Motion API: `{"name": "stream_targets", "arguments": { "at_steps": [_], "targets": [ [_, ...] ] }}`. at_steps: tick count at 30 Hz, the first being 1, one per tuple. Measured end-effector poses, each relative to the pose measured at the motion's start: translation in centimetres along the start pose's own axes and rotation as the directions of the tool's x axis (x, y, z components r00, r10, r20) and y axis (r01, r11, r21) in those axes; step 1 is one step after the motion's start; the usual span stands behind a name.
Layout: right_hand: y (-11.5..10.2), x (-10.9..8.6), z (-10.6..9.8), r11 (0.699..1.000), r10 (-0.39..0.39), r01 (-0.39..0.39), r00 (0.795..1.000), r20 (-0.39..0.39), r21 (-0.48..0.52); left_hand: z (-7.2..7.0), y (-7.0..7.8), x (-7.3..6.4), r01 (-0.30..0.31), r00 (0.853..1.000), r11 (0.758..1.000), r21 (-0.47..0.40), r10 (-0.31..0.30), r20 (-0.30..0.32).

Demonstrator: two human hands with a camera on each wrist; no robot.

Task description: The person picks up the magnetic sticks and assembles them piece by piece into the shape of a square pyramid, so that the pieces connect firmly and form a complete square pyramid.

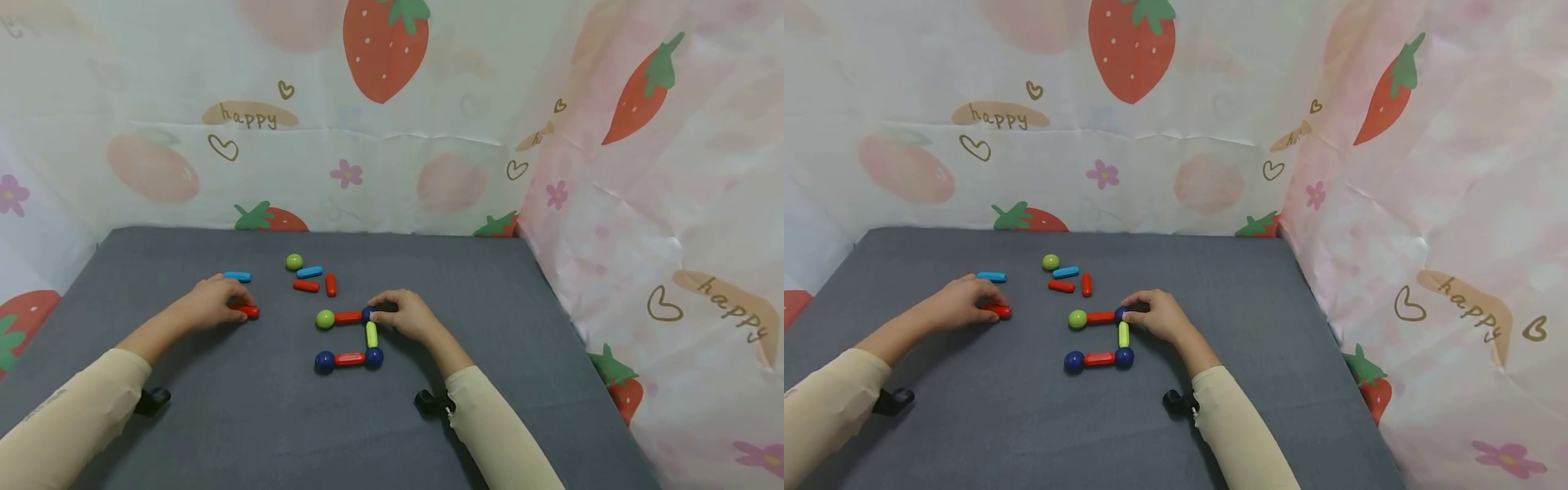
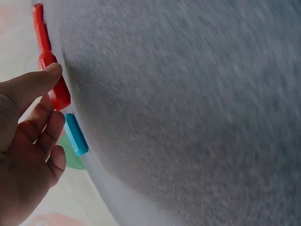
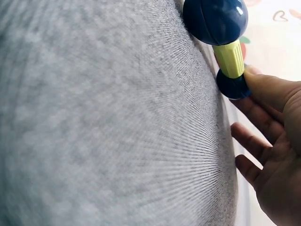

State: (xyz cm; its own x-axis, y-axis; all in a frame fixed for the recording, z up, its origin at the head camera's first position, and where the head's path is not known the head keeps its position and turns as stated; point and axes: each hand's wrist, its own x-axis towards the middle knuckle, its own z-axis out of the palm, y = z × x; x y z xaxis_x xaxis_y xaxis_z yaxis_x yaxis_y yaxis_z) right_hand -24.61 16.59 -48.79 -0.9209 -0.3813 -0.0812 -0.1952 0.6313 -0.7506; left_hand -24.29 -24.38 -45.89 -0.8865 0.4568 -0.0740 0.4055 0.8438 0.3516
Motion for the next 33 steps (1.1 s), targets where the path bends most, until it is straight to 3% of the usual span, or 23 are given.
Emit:
{"name": "stream_targets", "arguments": {
  "at_steps": [5, 9, 15, 22, 33],
  "targets": [
    [-0.1, 0.1, -0.1, 1.000, -0.010, 0.010, 1.000, -0.006, 0.009, 0.1, 0.5, 0.0, -0.004, 1.000, 0.996, -0.093, 0.001, -0.025],
    [0.0, 0.1, 0.0, 1.000, -0.002, 0.002, 1.000, 0.002, -0.004, 0.4, 1.3, -0.2, 0.063, 0.998, 0.974, -0.215, -0.064, 0.006],
    [0.2, 0.2, 0.0, 1.000, -0.014, 0.014, 1.000, -0.003, 0.001, 0.8, 2.8, -0.4, 0.117, 0.993, 0.925, -0.363, -0.118, 0.021],
    [0.3, 0.2, 0.1, 1.000, -0.007, 0.007, 1.000, 0.001, 0.003, 1.3, 4.5, -0.2, 0.154, 0.988, 0.835, -0.529, -0.130, 0.082],
    [0.2, 0.1, 0.1, 1.000, 0.001, -0.001, 1.000, 0.000, 0.006, 2.5, 6.6, 0.2, 0.250, 0.968, 0.750, -0.613, -0.207, 0.142]
  ]
}}
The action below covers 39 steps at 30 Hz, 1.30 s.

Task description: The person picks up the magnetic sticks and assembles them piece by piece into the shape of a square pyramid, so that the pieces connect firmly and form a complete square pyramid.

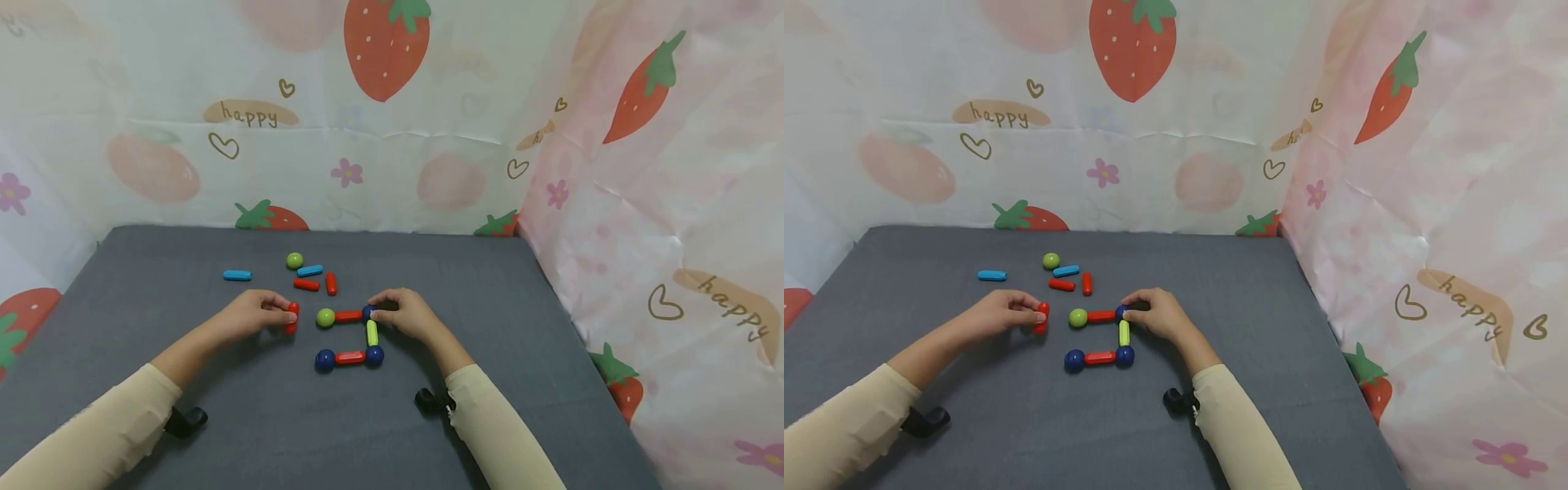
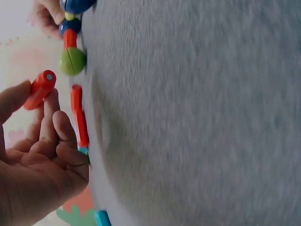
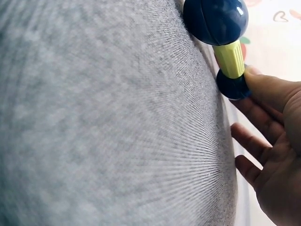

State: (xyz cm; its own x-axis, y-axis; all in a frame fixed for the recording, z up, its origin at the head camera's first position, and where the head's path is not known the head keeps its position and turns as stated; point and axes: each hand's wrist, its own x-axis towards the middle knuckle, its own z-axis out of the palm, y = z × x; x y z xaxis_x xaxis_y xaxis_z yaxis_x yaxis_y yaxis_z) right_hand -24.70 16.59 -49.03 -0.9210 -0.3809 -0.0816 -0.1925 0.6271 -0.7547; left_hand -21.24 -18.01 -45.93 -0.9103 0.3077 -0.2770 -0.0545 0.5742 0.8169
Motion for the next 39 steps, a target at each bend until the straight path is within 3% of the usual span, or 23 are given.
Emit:
{"name": "stream_targets", "arguments": {
  "at_steps": [8, 18, 28, 39],
  "targets": [
    [-0.2, 0.0, 0.0, 1.000, -0.003, 0.003, 1.000, -0.001, 0.001, 1.9, 1.0, -0.1, 0.063, 0.998, 0.997, -0.048, -0.063, -0.006],
    [-0.2, 0.0, 0.0, 1.000, -0.007, 0.007, 1.000, 0.001, 0.004, 3.8, 1.3, 0.3, 0.077, 0.997, 0.995, -0.066, -0.077, 0.002],
    [-0.1, 0.1, 0.0, 1.000, -0.008, 0.008, 1.000, 0.001, 0.000, 5.0, 1.6, 0.5, 0.096, 0.995, 0.994, -0.050, -0.096, 0.001],
    [-0.1, 0.1, 0.0, 1.000, 0.003, -0.003, 1.000, -0.001, 0.012, 5.3, 1.9, 1.0, 0.091, 0.995, 0.996, -0.010, -0.091, 0.031]
  ]
}}
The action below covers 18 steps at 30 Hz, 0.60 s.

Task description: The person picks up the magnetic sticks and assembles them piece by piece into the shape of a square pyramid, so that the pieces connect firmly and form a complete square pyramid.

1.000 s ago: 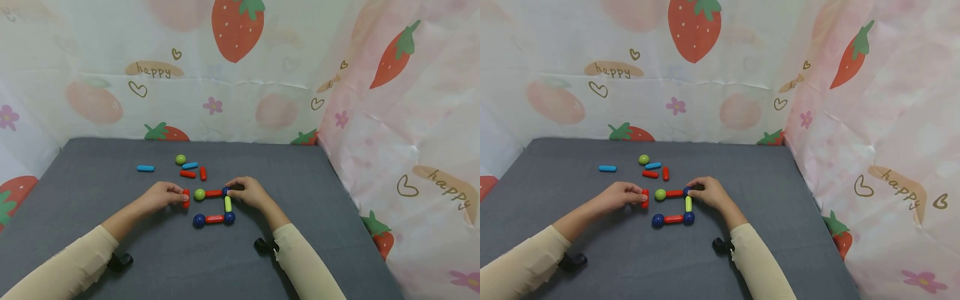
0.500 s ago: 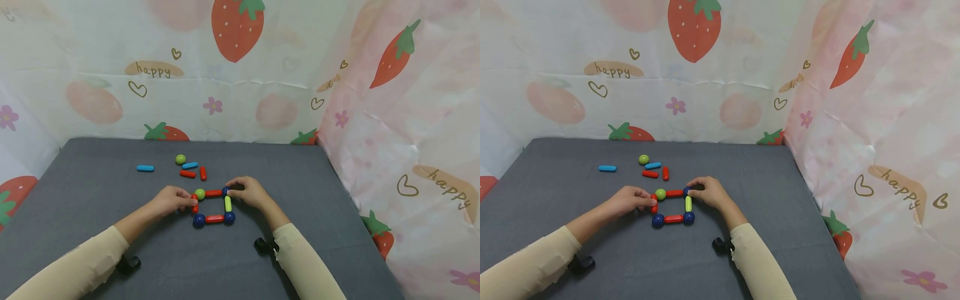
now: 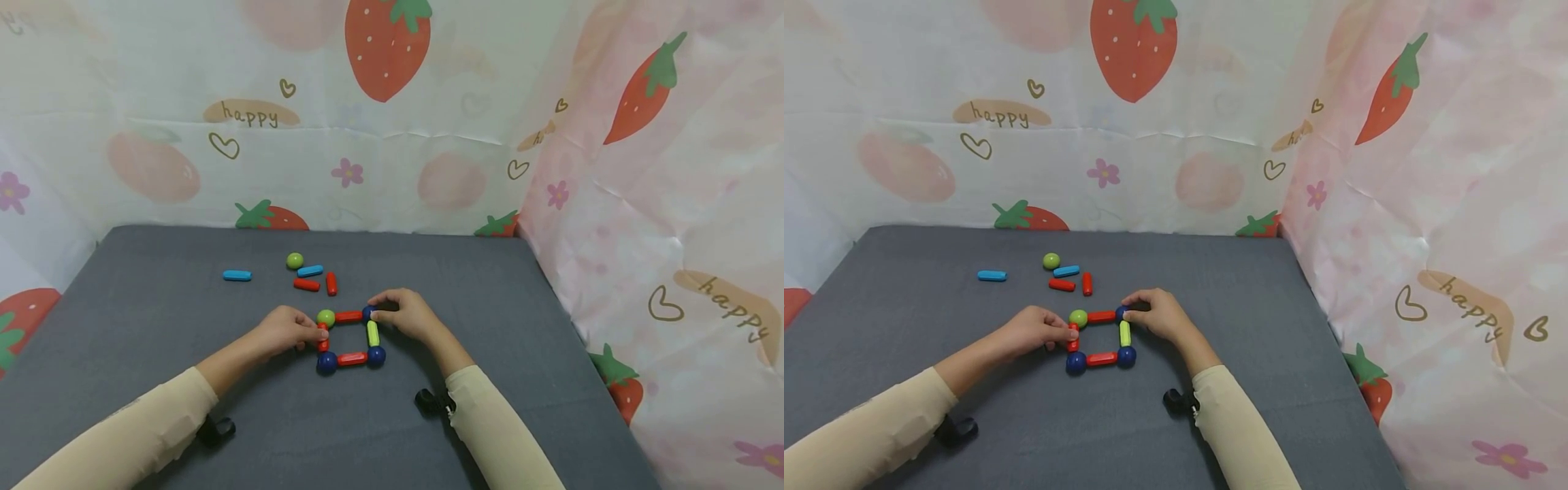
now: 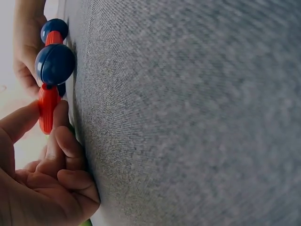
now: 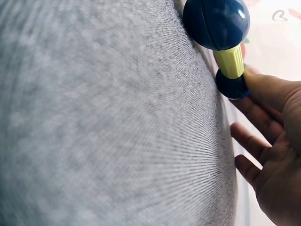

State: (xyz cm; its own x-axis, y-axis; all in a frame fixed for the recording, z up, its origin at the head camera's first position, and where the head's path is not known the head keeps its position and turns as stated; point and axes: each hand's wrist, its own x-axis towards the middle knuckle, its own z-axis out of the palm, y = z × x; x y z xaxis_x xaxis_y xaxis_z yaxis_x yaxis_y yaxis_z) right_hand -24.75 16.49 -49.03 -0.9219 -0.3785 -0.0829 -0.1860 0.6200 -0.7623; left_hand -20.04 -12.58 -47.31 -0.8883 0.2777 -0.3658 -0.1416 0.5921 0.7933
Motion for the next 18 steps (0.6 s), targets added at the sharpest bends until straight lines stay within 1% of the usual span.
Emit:
{"name": "stream_targets", "arguments": {
  "at_steps": [6, 12, 18],
  "targets": [
    [-0.01, -0.03, -0.02, 1.000, 0.002, -0.002, 1.000, -0.003, -0.010, 0.06, 0.32, 0.10, 0.020, 1.000, 1.000, 0.021, -0.020, 0.011],
    [0.01, 0.04, -0.03, 1.000, 0.004, -0.004, 1.000, -0.005, -0.012, 0.37, 0.50, 0.36, 0.002, 1.000, 0.999, 0.036, -0.003, 0.027],
    [0.04, -0.02, 0.07, 1.000, 0.002, -0.002, 1.000, -0.005, -0.014, 0.76, 0.67, 0.49, 0.006, 1.000, 0.998, 0.065, -0.007, 0.013]
  ]
}}
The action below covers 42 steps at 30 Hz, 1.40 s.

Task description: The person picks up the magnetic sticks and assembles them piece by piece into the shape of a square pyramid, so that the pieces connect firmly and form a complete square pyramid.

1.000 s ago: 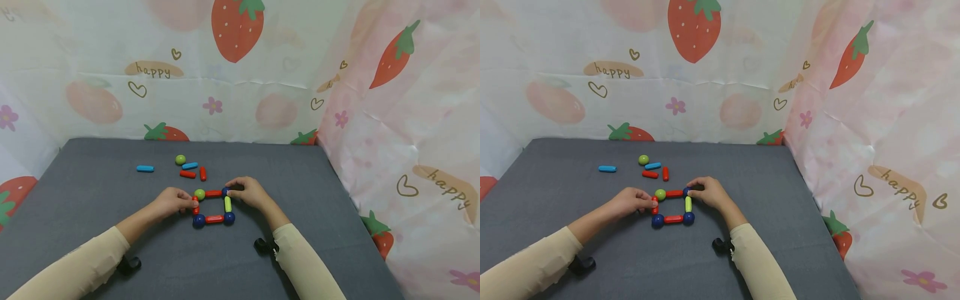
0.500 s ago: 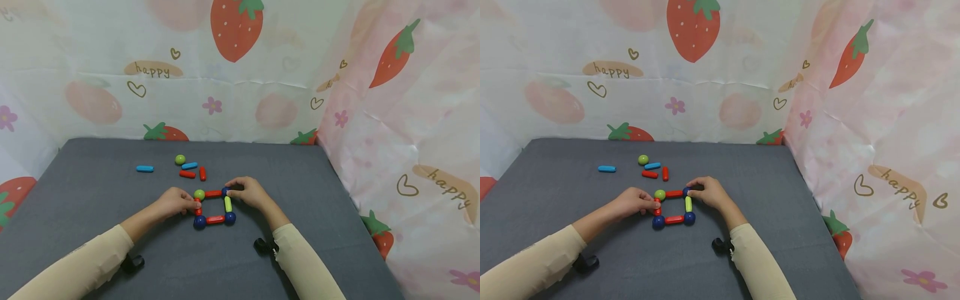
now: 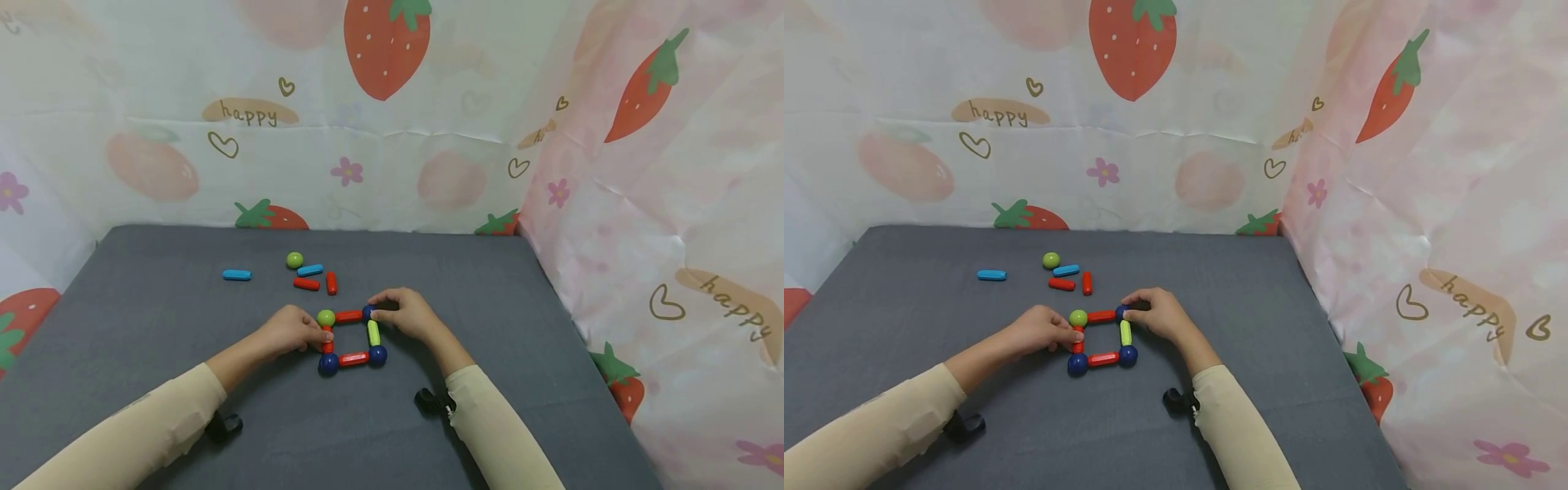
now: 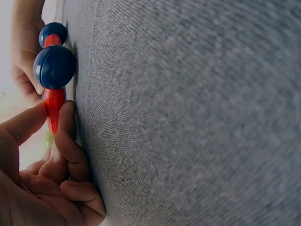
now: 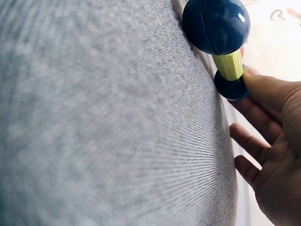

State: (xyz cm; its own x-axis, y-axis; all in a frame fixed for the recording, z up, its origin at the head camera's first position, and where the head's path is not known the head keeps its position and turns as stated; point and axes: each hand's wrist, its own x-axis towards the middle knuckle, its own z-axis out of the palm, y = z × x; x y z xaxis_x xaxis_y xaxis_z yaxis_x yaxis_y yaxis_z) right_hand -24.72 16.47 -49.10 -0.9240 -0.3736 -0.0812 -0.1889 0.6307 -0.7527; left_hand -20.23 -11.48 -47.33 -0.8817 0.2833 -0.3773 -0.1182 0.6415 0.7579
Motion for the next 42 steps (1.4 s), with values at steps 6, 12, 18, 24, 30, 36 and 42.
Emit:
{"name": "stream_targets", "arguments": {
  "at_steps": [6, 12, 18, 24, 30, 36, 42],
  "targets": [
    [0.0, 0.0, 0.0, 1.000, -0.001, 0.001, 1.000, -0.002, -0.001, 0.0, 0.1, 0.0, 0.014, 1.000, 1.000, -0.005, -0.014, -0.008],
    [0.0, 0.0, 0.0, 1.000, -0.002, 0.002, 1.000, -0.002, -0.002, -0.1, 0.1, -0.2, 0.017, 1.000, 1.000, -0.018, -0.018, -0.015],
    [0.0, 0.0, -0.1, 1.000, -0.003, 0.003, 1.000, -0.002, 0.004, -0.2, 0.0, -0.2, 0.007, 1.000, 1.000, -0.021, -0.007, -0.029],
    [0.0, 0.1, -0.1, 1.000, -0.008, 0.008, 1.000, 0.000, 0.000, -0.2, -0.1, -0.2, -0.017, 0.999, 1.000, -0.023, 0.016, -0.051],
    [0.3, 0.0, 0.1, 1.000, 0.001, -0.001, 1.000, 0.009, 0.005, 0.1, -0.4, -0.2, -0.044, 0.997, 0.999, -0.003, 0.044, -0.058],
    [0.4, -0.1, 0.2, 1.000, 0.004, -0.004, 1.000, 0.010, 0.017, -0.1, -0.3, -0.4, -0.039, 0.998, 0.999, 0.015, 0.040, -0.038],
    [0.2, -0.1, 0.0, 1.000, -0.002, 0.002, 1.000, 0.001, 0.022, -1.4, -0.5, -0.3, -0.061, 0.995, 0.997, 0.048, 0.064, -0.072]
  ]
}}
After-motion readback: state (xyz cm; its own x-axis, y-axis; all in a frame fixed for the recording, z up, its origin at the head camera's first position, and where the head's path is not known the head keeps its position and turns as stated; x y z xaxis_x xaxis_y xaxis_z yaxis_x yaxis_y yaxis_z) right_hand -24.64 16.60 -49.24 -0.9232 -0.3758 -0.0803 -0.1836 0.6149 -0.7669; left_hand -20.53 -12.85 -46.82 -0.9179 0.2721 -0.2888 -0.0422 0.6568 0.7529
